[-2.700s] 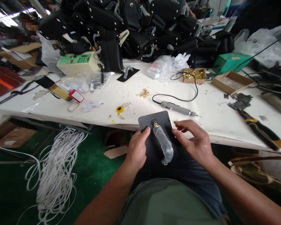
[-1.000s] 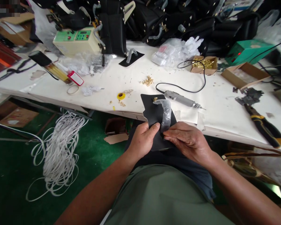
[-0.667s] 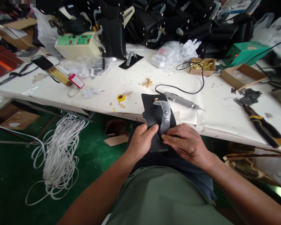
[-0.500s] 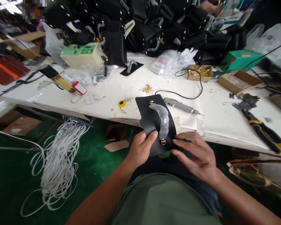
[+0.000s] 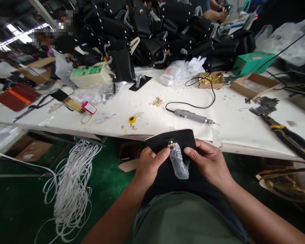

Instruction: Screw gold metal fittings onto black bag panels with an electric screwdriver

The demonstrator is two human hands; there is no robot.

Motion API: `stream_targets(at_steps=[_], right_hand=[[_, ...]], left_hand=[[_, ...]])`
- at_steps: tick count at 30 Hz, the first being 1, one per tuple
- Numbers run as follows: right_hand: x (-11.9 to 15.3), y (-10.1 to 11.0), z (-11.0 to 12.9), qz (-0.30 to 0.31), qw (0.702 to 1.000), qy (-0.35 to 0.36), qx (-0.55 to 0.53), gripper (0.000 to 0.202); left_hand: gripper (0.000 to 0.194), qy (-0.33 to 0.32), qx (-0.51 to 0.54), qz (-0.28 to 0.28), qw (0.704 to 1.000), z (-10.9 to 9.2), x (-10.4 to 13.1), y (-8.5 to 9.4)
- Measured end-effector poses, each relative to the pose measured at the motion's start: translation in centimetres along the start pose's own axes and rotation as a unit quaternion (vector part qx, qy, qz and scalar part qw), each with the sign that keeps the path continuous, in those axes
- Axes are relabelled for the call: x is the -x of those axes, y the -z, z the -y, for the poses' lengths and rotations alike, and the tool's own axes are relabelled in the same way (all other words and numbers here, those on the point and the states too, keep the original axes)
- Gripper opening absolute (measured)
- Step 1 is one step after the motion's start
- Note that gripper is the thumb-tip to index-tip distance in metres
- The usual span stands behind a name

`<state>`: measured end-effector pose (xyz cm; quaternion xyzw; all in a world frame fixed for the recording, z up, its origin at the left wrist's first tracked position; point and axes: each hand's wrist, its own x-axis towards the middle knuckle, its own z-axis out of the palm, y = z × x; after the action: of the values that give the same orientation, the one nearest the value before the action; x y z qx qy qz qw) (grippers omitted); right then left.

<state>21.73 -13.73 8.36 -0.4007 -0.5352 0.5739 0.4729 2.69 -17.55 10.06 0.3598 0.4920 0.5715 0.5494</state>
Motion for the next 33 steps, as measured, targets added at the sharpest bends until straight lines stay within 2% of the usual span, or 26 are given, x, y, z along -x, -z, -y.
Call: stream_targets(at_steps=[3,8,14,18,23,33], right_hand=[[0.1,-0.1,-0.3,-0.011,1.000,-0.002,-0.007,0.016],[0.0,0.1,-0.6,-0.045,0.999,0.024,-0.002,0.012],[0.1,0.3,-0.7,-0.059,0.997,0.037,0.040,0.009],[0.2,0.1,0.1,-0.059,0.992,0.096,0.056,0.002],[0.6,0.2,1.0,-0.042,0.986,0.143,0.072,0.011],[1.5,0.1,3.2,0.025,0.979,0.185,0.085,0.014]], left_hand=[[0.030,-0.019,-0.047,-0.016,0.999,-1.0,-0.4,-0.8],[0.025,-0.036,-0.087,0.015,0.995,-1.9,-0.6,-1.7],[0.024,-0.037,-0.092,0.033,0.994,-1.5,-0.9,-1.3],[0.023,-0.036,-0.034,0.048,0.998,-0.8,-1.3,-0.9],[0.025,-0.011,0.032,0.055,0.998,0.1,-1.9,-0.3],[0.041,0.097,0.109,0.057,0.988,-0.6,-2.1,-0.3]])
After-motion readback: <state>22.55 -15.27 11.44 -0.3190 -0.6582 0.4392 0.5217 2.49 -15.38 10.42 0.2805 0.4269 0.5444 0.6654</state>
